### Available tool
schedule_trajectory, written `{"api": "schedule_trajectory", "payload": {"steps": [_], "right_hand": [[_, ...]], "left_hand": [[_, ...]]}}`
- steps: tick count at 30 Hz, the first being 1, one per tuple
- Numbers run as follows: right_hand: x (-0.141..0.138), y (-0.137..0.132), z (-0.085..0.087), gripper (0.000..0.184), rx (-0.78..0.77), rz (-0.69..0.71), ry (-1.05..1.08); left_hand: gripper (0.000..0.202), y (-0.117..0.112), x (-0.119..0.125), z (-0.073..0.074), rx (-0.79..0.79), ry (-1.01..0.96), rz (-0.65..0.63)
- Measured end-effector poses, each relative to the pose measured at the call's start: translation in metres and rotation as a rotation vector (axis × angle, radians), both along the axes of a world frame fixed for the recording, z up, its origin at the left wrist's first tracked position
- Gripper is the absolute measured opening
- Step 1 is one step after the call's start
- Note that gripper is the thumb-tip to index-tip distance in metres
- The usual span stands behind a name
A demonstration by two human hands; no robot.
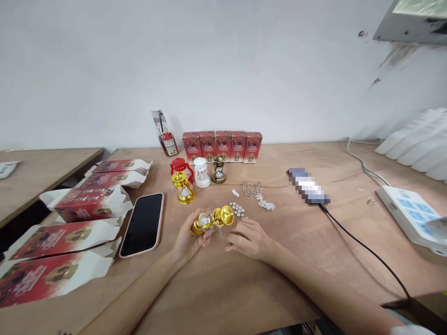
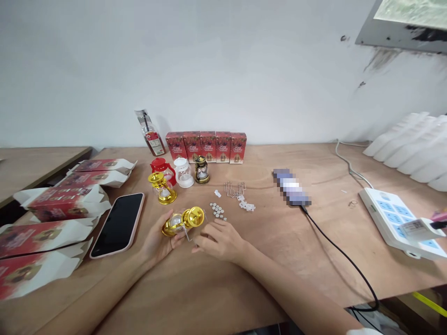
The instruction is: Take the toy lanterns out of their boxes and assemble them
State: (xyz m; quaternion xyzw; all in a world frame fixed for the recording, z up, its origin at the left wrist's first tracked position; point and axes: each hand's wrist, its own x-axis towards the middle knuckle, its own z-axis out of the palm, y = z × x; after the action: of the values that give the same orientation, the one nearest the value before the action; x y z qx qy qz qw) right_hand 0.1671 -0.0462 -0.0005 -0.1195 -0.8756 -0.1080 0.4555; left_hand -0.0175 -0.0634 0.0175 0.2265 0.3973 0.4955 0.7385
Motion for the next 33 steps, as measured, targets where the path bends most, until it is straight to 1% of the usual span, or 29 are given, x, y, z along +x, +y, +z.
{"api": "schedule_trajectory", "payload": {"steps": [2, 5, 9, 12, 15, 19, 22, 25, 27, 30, 33], "right_hand": [[-0.001, -0.002, 0.0, 0.017, 0.023, 0.014, -0.006], [-0.002, -0.005, 0.001, 0.018, 0.042, 0.014, -0.002], [0.0, -0.005, 0.0, 0.014, 0.033, 0.054, 0.004], [0.001, -0.003, 0.0, 0.016, 0.029, 0.063, 0.04], [0.0, -0.003, 0.002, 0.021, 0.038, 0.007, 0.038], [-0.005, -0.007, 0.005, 0.026, 0.024, -0.088, -0.034], [-0.007, -0.008, 0.005, 0.027, -0.001, -0.109, -0.018], [-0.005, -0.006, 0.004, 0.024, -0.047, -0.081, 0.053], [-0.002, -0.005, 0.002, 0.022, -0.088, -0.038, 0.131], [0.001, -0.004, 0.0, 0.02, -0.196, 0.034, 0.278], [0.004, -0.005, -0.003, 0.02, -0.375, 0.063, 0.418]], "left_hand": [[0.028, 0.0, -0.001, 0.0, -0.009, -0.008, -0.023], [0.029, 0.0, -0.002, 0.0, -0.003, -0.001, 0.024], [0.028, 0.002, -0.003, 0.002, 0.042, 0.07, 0.063], [0.027, 0.004, -0.004, 0.006, 0.016, 0.084, 0.084], [0.025, 0.005, -0.003, 0.007, -0.034, 0.033, 0.108], [0.021, 0.004, -0.001, 0.006, -0.043, -0.004, 0.139], [0.019, 0.004, 0.0, 0.006, -0.043, -0.011, 0.194], [0.016, 0.004, 0.0, 0.006, -0.043, -0.021, 0.265], [0.014, 0.006, -0.001, 0.006, -0.046, -0.019, 0.279], [0.011, 0.008, -0.005, 0.006, -0.073, -0.004, 0.27], [0.017, 0.007, -0.008, 0.005, -0.048, 0.014, 0.206]]}}
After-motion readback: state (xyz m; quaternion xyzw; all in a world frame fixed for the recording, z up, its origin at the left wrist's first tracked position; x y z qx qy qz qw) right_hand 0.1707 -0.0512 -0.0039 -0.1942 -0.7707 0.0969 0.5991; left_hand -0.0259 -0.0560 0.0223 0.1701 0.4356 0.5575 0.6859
